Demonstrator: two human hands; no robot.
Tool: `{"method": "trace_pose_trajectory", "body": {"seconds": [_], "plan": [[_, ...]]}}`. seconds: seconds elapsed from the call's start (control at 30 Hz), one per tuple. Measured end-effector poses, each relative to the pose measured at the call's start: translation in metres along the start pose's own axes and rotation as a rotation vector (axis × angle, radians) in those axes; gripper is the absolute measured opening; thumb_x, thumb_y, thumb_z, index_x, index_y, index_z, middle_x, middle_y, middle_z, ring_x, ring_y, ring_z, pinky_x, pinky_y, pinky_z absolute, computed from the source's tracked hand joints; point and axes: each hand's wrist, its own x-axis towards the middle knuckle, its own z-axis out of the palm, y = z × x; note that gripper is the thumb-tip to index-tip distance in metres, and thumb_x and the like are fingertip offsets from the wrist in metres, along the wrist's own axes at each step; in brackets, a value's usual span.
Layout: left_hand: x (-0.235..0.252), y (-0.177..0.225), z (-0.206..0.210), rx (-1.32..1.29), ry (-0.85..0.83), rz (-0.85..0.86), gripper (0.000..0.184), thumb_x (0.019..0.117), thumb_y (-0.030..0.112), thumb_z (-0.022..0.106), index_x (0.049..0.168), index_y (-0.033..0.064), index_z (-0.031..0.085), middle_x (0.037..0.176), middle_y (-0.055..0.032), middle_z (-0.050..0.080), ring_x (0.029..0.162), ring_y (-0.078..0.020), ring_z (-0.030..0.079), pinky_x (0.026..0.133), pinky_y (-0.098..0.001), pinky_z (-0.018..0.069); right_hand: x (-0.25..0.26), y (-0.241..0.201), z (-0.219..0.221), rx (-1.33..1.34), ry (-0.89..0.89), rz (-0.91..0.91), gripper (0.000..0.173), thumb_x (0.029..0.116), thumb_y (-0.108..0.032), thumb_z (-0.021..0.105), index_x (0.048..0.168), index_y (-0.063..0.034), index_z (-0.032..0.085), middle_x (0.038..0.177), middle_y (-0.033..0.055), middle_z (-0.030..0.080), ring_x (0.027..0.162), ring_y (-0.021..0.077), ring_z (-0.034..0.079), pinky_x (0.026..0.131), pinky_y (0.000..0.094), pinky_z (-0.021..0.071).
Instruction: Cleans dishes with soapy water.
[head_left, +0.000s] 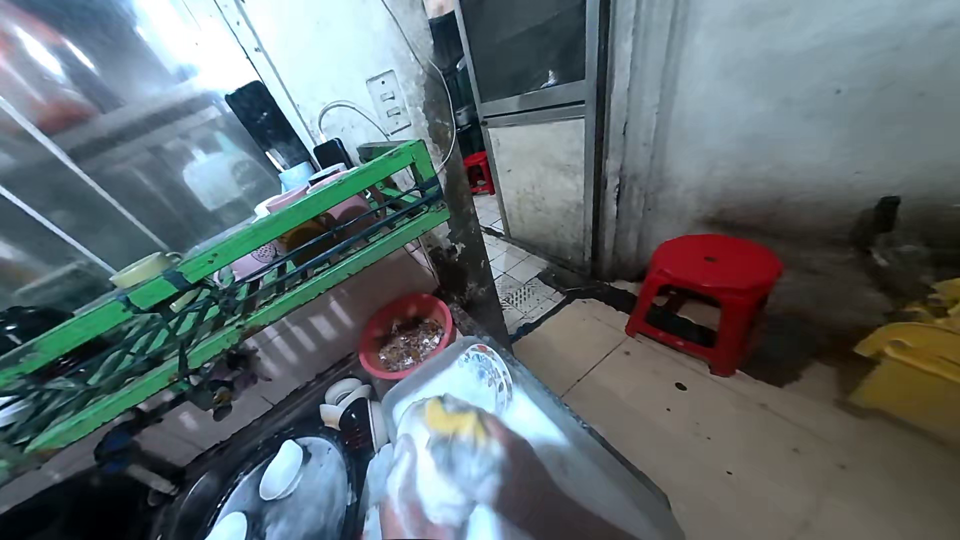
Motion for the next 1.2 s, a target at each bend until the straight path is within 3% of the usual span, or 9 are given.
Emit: {"method": "trace_pose_trajectory", "body": {"seconds": [0.17,0.27,0.43,0.57,0.67,0.8,1.03,1.13,1.2], "plan": [[-0.007,-0.015,-0.002,0.319,0.030,0.083,0.022,0.1061,0.008,0.037,0.114,0.0020,0.057,0.088,-0.0073,0.070,0.079,-0.0140,0.070,0.070,-0.0340,0.0615,0.072,-0.002,-0.027,-0.053,-0.465,0.605,0.064,0.0874,-0.015,0.073,0.147,-0.0068,0.051,0.135,0.0235,0.061,0.127,0.0359,0.058,0.108,0.0558,0.0445],[-0.002,-0.016,0.004,0.271,0.164,0.100,0.030,0.1101,0.018,0.027,0.116,0.0025,0.052,0.087,-0.0069,0.062,0.078,-0.0137,0.065,0.069,-0.0348,0.0580,0.061,-0.042,-0.012,-0.353,-0.665,0.224,0.055,0.0875,-0.029,0.073,0.138,-0.0122,0.060,0.128,0.0156,0.067,0.120,0.0345,0.064,0.099,0.0593,0.0499],[0.021,0.012,-0.016,0.045,-0.012,0.162,0.044,0.1114,0.027,0.021,0.103,0.0083,0.060,0.081,-0.0027,0.069,0.076,-0.0104,0.070,0.068,-0.0295,0.0610,0.011,0.008,0.020,-0.165,-0.081,-0.609,0.039,0.0871,-0.030,0.071,0.122,-0.0108,0.070,0.135,0.0136,0.067,0.134,0.0312,0.058,0.112,0.0493,0.0475],[0.027,0.022,-0.010,-0.137,-0.081,0.047,0.043,0.1103,0.032,0.027,0.114,0.0066,0.061,0.099,-0.0116,0.072,0.094,-0.0237,0.072,0.079,-0.0461,0.0619,0.013,0.023,0.000,0.186,-0.001,0.007,0.066,0.0847,-0.017,0.076,0.137,0.0158,0.052,0.132,0.0248,0.064,0.124,0.0196,0.063,0.108,0.0320,0.0487],[0.017,0.020,-0.008,0.023,-0.089,-0.073,0.039,0.1104,0.026,0.031,0.115,0.0045,0.063,0.101,-0.0140,0.072,0.095,-0.0248,0.072,0.080,-0.0467,0.0616,0.058,0.021,-0.027,0.304,-0.235,0.529,0.062,0.0912,-0.008,0.064,0.148,0.0034,0.044,0.136,0.0205,0.059,0.121,0.0187,0.060,0.105,0.0349,0.0486],[-0.007,0.015,0.006,0.616,-0.040,0.031,0.020,0.1039,0.004,0.041,0.109,-0.0011,0.059,0.083,-0.0037,0.067,0.075,-0.0091,0.067,0.070,-0.0285,0.0586,0.063,-0.016,-0.033,-0.077,-0.537,0.244,0.068,0.0797,-0.025,0.081,0.140,-0.0060,0.057,0.120,0.0217,0.069,0.111,0.0361,0.067,0.097,0.0571,0.0527],[0.007,0.040,0.003,0.249,-0.208,0.254,0.024,0.0987,0.015,0.046,0.105,0.0069,0.068,0.092,-0.0060,0.076,0.085,-0.0149,0.075,0.077,-0.0360,0.0637,0.070,-0.019,-0.048,0.517,-0.222,0.637,0.050,0.0932,-0.001,0.063,0.141,-0.0022,0.047,0.110,0.0071,0.065,0.095,0.0088,0.065,0.082,0.0280,0.0567],[0.022,0.021,-0.014,0.407,-0.066,0.225,0.031,0.1091,0.013,0.031,0.125,-0.0007,0.055,0.097,-0.0059,0.066,0.086,-0.0109,0.067,0.076,-0.0303,0.0593,0.059,-0.036,-0.042,0.197,-0.196,0.283,0.066,0.0788,-0.011,0.078,0.138,0.0036,0.053,0.117,0.0155,0.069,0.108,0.0176,0.067,0.096,0.0372,0.0550],[0.018,0.011,-0.007,0.240,0.006,-0.030,0.045,0.1129,0.034,0.018,0.111,0.0088,0.056,0.081,-0.0043,0.068,0.070,-0.0126,0.069,0.060,-0.0312,0.0598,0.047,-0.035,-0.034,-0.143,-0.250,-0.225,0.057,0.0776,-0.027,0.083,0.128,-0.0049,0.068,0.114,0.0141,0.074,0.107,0.0271,0.071,0.092,0.0503,0.0583]]}}
